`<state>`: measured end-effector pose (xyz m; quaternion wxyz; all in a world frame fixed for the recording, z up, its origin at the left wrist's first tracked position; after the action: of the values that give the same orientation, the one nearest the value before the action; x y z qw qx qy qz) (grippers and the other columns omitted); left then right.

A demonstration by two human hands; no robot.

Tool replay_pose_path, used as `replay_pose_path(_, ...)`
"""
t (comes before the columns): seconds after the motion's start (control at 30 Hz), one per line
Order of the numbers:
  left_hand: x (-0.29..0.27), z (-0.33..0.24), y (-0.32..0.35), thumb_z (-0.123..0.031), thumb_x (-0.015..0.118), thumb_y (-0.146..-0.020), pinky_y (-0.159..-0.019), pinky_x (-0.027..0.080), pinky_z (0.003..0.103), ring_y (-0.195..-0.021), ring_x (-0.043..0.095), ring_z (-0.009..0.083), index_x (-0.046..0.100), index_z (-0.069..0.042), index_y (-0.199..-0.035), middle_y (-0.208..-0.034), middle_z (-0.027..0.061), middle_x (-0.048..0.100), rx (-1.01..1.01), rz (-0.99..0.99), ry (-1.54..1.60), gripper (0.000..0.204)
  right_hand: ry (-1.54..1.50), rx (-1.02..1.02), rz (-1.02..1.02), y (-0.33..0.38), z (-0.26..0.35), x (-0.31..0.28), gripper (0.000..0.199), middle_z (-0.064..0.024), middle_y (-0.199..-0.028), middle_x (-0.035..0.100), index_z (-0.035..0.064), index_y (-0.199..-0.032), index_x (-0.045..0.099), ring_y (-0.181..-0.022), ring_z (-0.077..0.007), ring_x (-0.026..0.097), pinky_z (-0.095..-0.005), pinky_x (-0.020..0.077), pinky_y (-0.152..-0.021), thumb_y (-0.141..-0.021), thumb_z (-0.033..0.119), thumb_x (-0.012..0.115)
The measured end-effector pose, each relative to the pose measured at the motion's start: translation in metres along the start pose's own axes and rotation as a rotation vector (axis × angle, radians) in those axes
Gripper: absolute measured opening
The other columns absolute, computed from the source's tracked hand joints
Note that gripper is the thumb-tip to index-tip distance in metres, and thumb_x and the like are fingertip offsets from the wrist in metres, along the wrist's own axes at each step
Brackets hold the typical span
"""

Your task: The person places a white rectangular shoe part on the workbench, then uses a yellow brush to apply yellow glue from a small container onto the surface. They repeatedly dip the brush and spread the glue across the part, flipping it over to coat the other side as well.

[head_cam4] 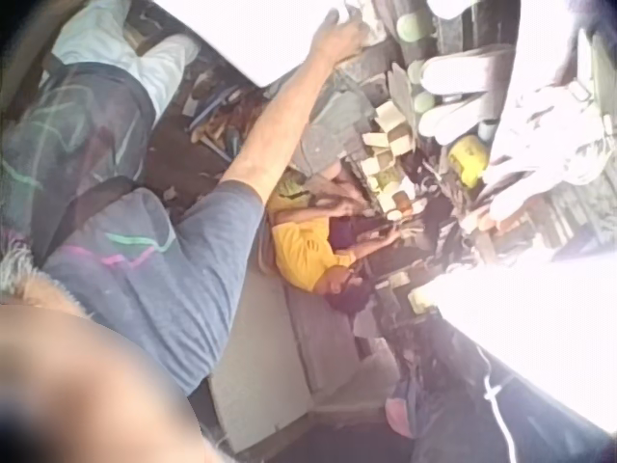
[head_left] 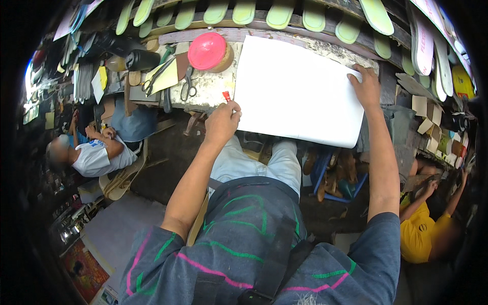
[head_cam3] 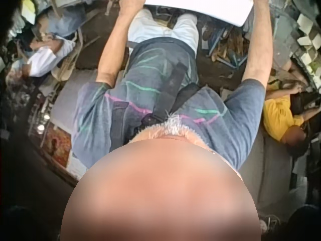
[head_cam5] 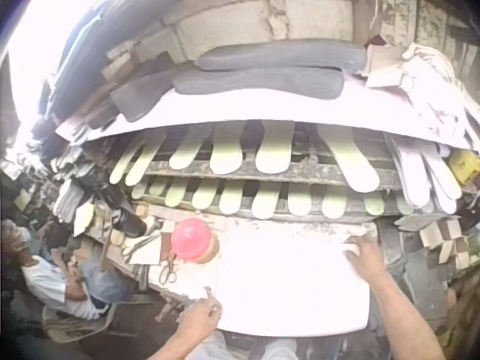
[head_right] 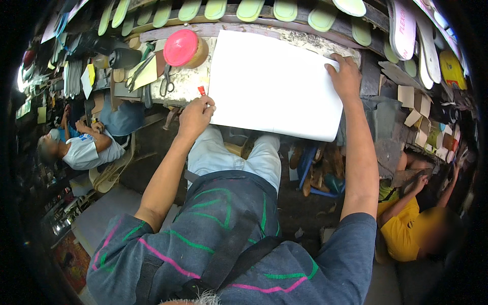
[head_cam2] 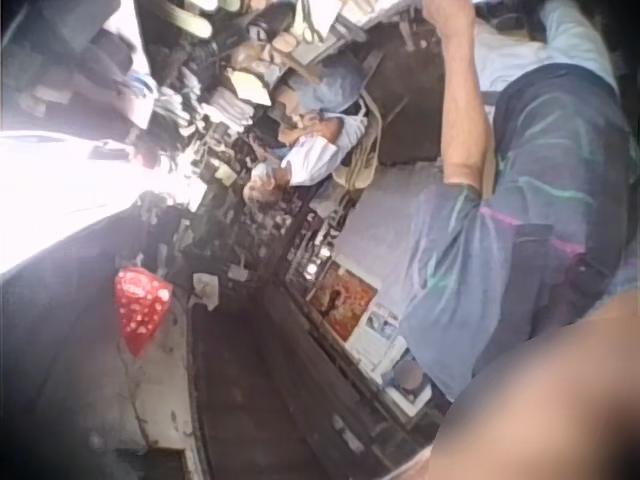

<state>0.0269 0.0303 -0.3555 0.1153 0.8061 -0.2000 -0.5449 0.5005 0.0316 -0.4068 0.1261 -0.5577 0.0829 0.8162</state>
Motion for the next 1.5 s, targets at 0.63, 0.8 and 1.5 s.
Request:
replay_pose_path(0.63,0.014,0.155,0.126,-0.032,0.064,-0.104,-0.105,0.043,0.053,-0.120,0.061,0.0308,0.076,-0.015,-0.112,-0.118,0.0056,0.072,0.365,0.667,-0.201,0.022,-0.588,0.080,0.631,0.360,0.216,0.097,0.029,-0.0186,-0.115,0.076,0.0049,-0.117,0.079,-0.108,-0.0365,0.071,-0.0453,0.0547,-0.097,-0.100,0.028,0.075)
replay_pose_path(0.8,-0.010,0.179,0.098,-0.035,0.064,-0.105,-0.108,0.042,0.053,-0.124,0.061,0.0304,0.076,-0.016,-0.122,-0.118,0.0082,0.072,0.629,0.637,-0.165,0.029,-0.763,0.560,0.695,0.397,0.272,0.063,0.032,-0.0135,-0.088,0.071,-0.0008,-0.108,0.074,-0.083,-0.0242,0.068,-0.0380,0.0519,-0.080,-0.106,0.031,0.069)
replay_pose_path(1.5,0.297,0.209,0.053,-0.043,0.080,-0.093,-0.112,0.050,0.049,-0.132,0.065,0.0371,0.046,-0.012,-0.162,-0.141,0.0189,0.069,0.314,0.809,-0.459,0.083,-1.250,0.943,0.860,0.523,0.168,0.120,0.023,-0.0058,-0.111,0.077,-0.0012,-0.125,0.072,-0.093,-0.0157,0.071,-0.0315,0.0559,-0.090,-0.104,-0.003,0.063)
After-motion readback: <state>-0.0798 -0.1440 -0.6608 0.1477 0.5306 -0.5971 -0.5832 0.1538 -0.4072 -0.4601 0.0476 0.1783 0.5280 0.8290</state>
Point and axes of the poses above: each hand's wrist, its own y-axis away from the middle knuckle, its own x-axis out of the palm, z = x × y, the point moved 5 cm from there along -y, towards the middle knuckle
